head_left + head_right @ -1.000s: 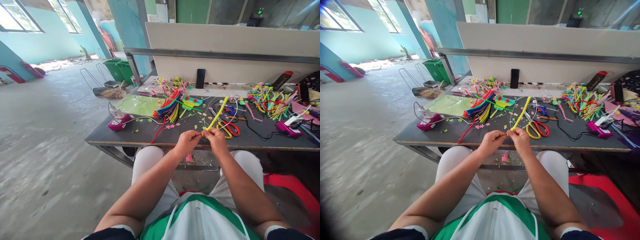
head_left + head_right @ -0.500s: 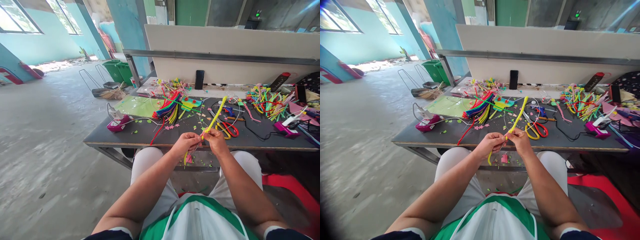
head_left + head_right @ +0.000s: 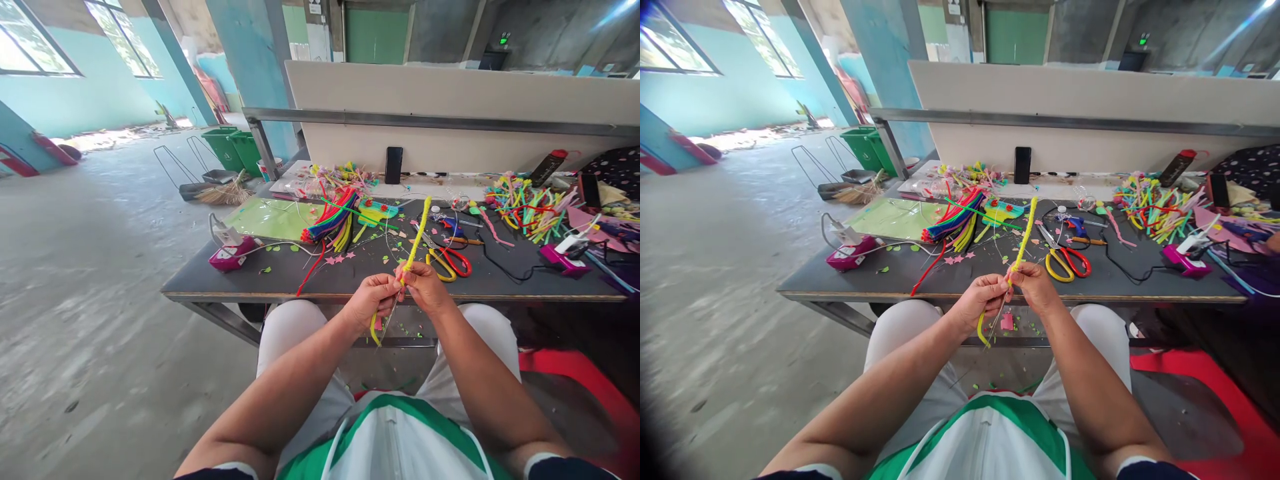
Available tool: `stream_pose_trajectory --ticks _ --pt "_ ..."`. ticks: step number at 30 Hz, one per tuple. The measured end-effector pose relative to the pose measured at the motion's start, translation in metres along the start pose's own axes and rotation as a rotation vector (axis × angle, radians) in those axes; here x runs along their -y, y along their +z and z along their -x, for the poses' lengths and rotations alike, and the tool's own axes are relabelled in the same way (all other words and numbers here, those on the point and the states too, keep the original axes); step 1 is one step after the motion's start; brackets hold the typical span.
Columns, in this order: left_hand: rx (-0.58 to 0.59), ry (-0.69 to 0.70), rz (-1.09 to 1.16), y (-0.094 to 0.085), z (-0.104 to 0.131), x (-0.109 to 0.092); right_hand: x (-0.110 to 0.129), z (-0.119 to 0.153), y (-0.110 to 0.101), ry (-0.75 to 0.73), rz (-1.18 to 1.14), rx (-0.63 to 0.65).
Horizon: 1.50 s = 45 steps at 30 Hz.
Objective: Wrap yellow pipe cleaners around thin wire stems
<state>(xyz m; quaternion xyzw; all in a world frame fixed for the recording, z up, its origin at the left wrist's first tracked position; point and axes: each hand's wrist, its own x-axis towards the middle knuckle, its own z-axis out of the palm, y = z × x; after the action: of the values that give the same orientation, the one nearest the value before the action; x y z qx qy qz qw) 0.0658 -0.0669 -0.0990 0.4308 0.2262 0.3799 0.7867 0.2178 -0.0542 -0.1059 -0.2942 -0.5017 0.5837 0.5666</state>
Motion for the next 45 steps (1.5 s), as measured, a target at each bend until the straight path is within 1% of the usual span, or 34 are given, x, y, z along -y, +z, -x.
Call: stream_pose_trajectory --ticks 2,4,7,10,12,13,15,17,20,22,27,32,35,38,42,45 --pt "-0.063 0.048 -0.05 -0.001 -0.002 0.001 -0.004 -0.002 0.001 0.005 0.021 -0.064" --pt "-0.148 0.096 -0.153 -0.003 -0.006 0.003 -0.009 -0.004 0.002 -0.015 0.074 -0.171" --pt "-0.327 0.199 -0.434 -0.007 -0.01 0.005 -0.016 -0.007 0.006 -0.05 0.159 -0.332" --pt "-0.494 0.348 -0.767 -0.008 -0.013 0.009 -0.021 -0.008 0.011 -0.047 0.215 -0.436" --pt "-0.544 0.416 -0.934 -0.009 -0.014 0.01 -0.021 -0.007 0.013 -0.028 0.253 -0.476" --pt "-0.55 0.432 -0.994 -0.008 -0.014 0.011 -0.021 -0.006 0.014 -0.019 0.28 -0.487" --pt "-0.542 0.442 -1.072 -0.008 -0.014 0.013 -0.021 -0.005 0.013 -0.008 0.358 -0.494" --pt "-0.513 0.431 -1.095 -0.008 -0.014 0.013 -0.019 -0.004 0.011 -0.006 0.452 -0.48" --pt "-0.466 0.367 -1.043 -0.009 -0.014 0.012 -0.017 -0.002 0.007 -0.009 0.555 -0.453" --pt "-0.433 0.321 -0.986 -0.009 -0.013 0.009 -0.015 -0.002 0.005 -0.006 0.578 -0.439" --pt "-0.337 0.257 -0.905 -0.008 -0.008 -0.003 -0.011 -0.002 0.002 -0.006 0.598 -0.399" --pt "-0.287 0.191 -0.854 -0.007 -0.003 -0.011 -0.01 -0.002 0.001 -0.038 0.689 -0.358" --pt "-0.289 0.16 -0.785 -0.008 -0.004 -0.01 -0.01 -0.002 -0.001 -0.05 0.665 -0.349" --pt "-0.272 0.122 -0.667 -0.011 -0.006 -0.006 -0.01 -0.001 -0.002 -0.05 0.62 -0.331" --pt "-0.193 0.093 -0.487 -0.015 -0.007 -0.002 -0.006 -0.001 0.001 -0.032 0.513 -0.295" --pt "-0.133 0.086 -0.342 -0.014 -0.006 -0.003 -0.001 0.0 0.005 -0.006 0.397 -0.252"
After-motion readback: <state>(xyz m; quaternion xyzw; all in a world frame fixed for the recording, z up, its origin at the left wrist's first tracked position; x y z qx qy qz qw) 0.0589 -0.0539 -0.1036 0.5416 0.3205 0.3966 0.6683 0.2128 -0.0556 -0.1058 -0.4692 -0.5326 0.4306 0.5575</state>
